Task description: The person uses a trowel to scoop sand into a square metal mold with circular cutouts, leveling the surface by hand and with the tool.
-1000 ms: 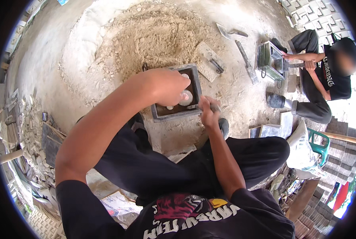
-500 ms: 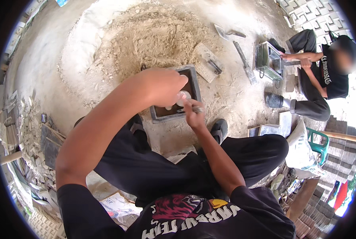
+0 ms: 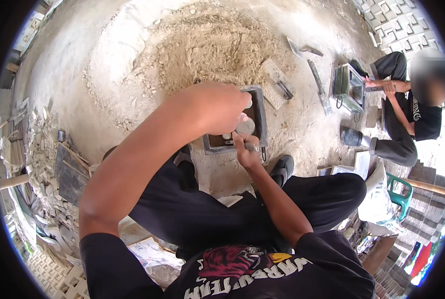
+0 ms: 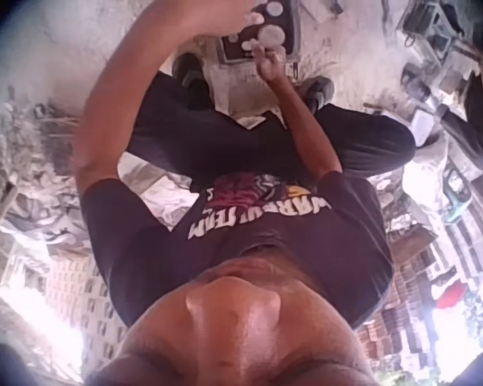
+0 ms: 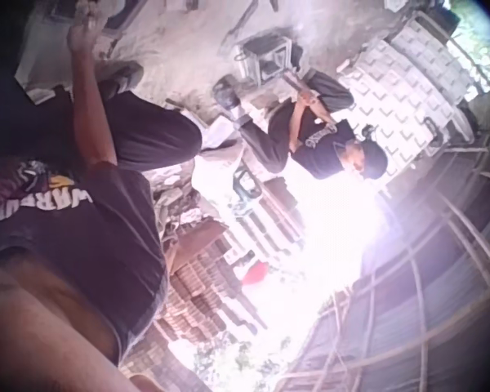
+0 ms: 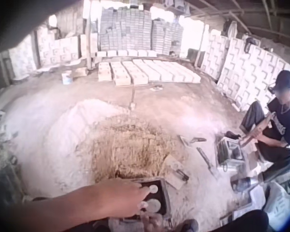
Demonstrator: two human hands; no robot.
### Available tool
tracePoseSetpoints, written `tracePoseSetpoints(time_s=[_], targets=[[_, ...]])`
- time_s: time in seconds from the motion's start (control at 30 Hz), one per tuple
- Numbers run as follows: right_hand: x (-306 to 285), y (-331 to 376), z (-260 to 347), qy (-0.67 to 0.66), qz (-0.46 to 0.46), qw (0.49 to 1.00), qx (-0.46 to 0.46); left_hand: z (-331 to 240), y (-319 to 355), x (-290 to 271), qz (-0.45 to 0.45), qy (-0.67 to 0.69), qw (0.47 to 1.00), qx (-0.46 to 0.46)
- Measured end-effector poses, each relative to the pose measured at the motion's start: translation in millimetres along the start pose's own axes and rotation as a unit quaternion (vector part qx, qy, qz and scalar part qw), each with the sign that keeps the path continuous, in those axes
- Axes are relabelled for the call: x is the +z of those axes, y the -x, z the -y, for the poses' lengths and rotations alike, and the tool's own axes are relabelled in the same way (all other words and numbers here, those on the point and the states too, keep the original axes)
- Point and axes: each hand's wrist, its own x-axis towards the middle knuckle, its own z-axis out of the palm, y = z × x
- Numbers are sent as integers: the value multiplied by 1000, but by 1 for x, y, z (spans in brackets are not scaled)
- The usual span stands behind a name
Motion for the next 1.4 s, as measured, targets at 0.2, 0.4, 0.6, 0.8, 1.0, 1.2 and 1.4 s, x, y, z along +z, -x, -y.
tracePoseSetpoints(time_s=[0.2, 0.4, 0.6, 0.8, 1.0, 1.2, 1.4], targets=[[14, 11, 14, 78, 9, 994, -72, 6, 3, 2, 23, 14, 999, -23], [38, 3, 43, -4, -1, 1000, -14, 12, -3, 1, 27, 11, 999, -35], [44, 6, 29, -3, 36, 999, -31, 15, -12, 0, 26, 10, 999, -32], [35, 5, 1, 5, 88, 996, -34, 7, -14, -7, 15, 10, 1000, -17], [34, 17, 19, 56, 77, 988, -123, 9, -20, 4, 40, 21, 999, -25], [15, 16, 34, 16, 45, 996, -73, 5, -20, 2, 44, 13, 998, -35], [-4, 5, 21, -19, 4, 1000, 4, 1, -23, 3, 47, 0, 999, -24]])
